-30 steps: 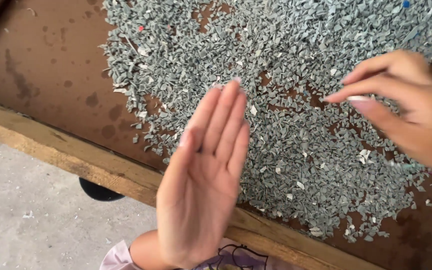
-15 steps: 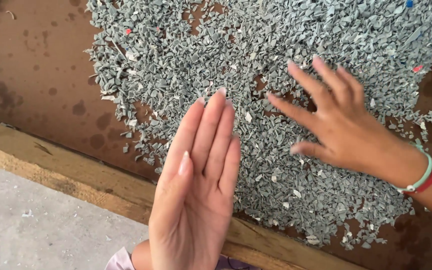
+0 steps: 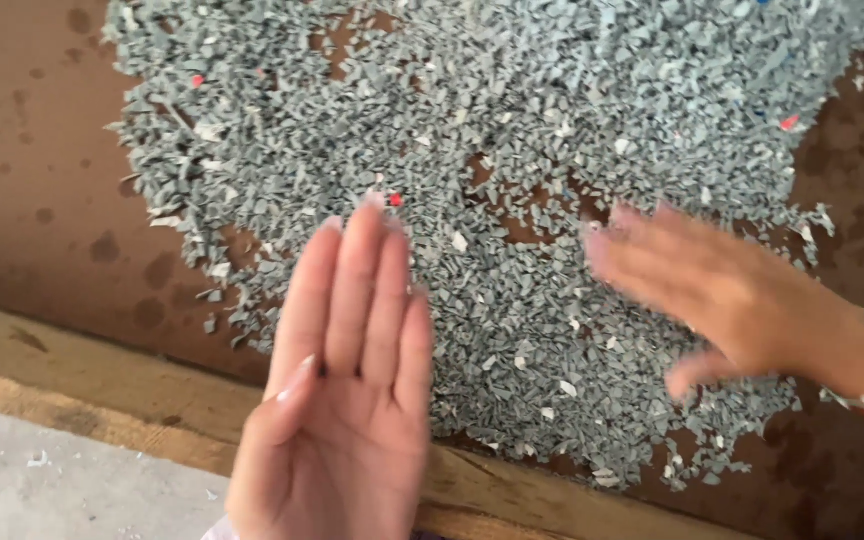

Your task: The person sits on the floor and uses their hands to sift through a large pile of shredded paper on a wooden table. They pick out small blue and red pieces from the grey shredded material and place them into their left hand.

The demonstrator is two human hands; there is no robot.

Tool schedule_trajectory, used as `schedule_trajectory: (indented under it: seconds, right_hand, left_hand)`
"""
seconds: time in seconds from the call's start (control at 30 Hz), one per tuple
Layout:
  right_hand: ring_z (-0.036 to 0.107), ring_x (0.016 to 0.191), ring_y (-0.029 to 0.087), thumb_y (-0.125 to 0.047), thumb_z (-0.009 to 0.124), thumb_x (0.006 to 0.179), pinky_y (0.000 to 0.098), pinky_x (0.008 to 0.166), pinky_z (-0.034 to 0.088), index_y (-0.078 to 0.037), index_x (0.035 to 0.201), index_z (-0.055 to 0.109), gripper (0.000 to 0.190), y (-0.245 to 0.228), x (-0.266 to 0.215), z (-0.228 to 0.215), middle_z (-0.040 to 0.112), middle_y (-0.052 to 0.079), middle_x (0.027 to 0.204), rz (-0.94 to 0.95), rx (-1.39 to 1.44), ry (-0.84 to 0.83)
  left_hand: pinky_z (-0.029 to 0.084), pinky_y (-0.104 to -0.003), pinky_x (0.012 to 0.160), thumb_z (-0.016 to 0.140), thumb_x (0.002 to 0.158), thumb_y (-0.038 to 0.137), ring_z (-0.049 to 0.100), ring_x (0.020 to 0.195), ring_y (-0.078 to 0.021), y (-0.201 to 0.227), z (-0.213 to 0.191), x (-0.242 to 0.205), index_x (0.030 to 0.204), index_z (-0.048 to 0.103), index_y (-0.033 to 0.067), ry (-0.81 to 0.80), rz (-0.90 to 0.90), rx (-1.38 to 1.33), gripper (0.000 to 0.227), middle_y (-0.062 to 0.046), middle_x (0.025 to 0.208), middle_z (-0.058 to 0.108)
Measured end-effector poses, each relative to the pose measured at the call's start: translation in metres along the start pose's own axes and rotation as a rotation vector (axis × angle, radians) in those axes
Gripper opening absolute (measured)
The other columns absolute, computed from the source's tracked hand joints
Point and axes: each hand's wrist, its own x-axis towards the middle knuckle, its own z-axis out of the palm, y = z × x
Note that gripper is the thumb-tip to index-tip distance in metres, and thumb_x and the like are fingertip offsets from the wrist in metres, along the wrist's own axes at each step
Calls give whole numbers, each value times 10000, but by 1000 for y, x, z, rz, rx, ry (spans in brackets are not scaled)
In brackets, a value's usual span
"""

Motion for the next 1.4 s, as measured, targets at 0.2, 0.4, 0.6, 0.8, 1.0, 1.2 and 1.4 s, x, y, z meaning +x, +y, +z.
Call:
schedule_trajectory:
  seconds: [0.2, 0.4, 0.6, 0.8, 1.0, 1.2, 1.4]
  right_hand:
    - [42, 1526, 374, -768, -108, 893, 454, 1279, 35, -2, 1575, 117, 1050, 9, 32, -3, 59, 210, 1660, 181, -60, -151]
    - [30, 1555, 307, -751, 20, 953, 489, 1303, 17, -192, 1608, -56, 865, -14, 12, 7, -59, 141, 1684, 2, -16, -105]
    - [125, 1554, 313, -774, 140, 931, 468, 1311, 63, -147, 1616, 17, 937, -33, -18, 0, 27, 194, 1683, 34, 12, -63]
    - [24, 1532, 351, -733, -81, 927, 415, 1284, 15, 49, 1563, 60, 1018, -7, -1, -11, 2, 236, 1657, 244, -26, -151]
    - [-20, 1549, 274, -753, -26, 939, 442, 1299, -47, -87, 1582, -32, 926, -34, 11, 8, -41, 134, 1674, 35, -49, -108]
    - [126, 1556, 271, -849, 323, 793, 474, 1288, 73, -155, 1578, 240, 1052, -58, -11, -7, 175, 104, 1676, 36, -21, -149]
    - [513, 1351, 228, -676, 147, 978, 456, 1192, 401, -127, 1350, 537, 769, -31, -46, -5, 561, 53, 1449, 6, 114, 43]
  left_hand:
    - [151, -447, 1315, 340, 1002, 17, 124, 1600, -286, 3, -9, -3, 1643, 102, -21, -7, 17, -70, 685, -214, 1724, 116]
    - [126, -432, 1318, 347, 1025, 46, 68, 1612, -251, 6, -20, -6, 1654, 89, 37, -14, 3, -100, 681, -147, 1750, 52]
    - [94, -449, 1315, 376, 1002, 38, 27, 1620, -242, 5, -26, -8, 1664, 85, 68, -41, 13, -158, 723, -119, 1756, 29]
    - [116, -439, 1317, 362, 1014, 39, 75, 1613, -239, 5, -22, -8, 1663, 125, 67, -8, 9, -143, 691, -111, 1749, 86]
    - [117, -437, 1316, 346, 1006, 46, 80, 1614, -220, 7, -23, -8, 1664, 139, 80, -5, 23, -135, 691, -88, 1752, 96]
    - [98, -434, 1318, 363, 995, 54, 52, 1625, -219, 6, -25, -8, 1659, 142, 76, -4, 17, -128, 700, -91, 1754, 84]
    - [134, -436, 1314, 340, 1014, 54, 89, 1615, -228, 6, -20, -7, 1665, 146, 82, 6, -7, -124, 680, -93, 1748, 114]
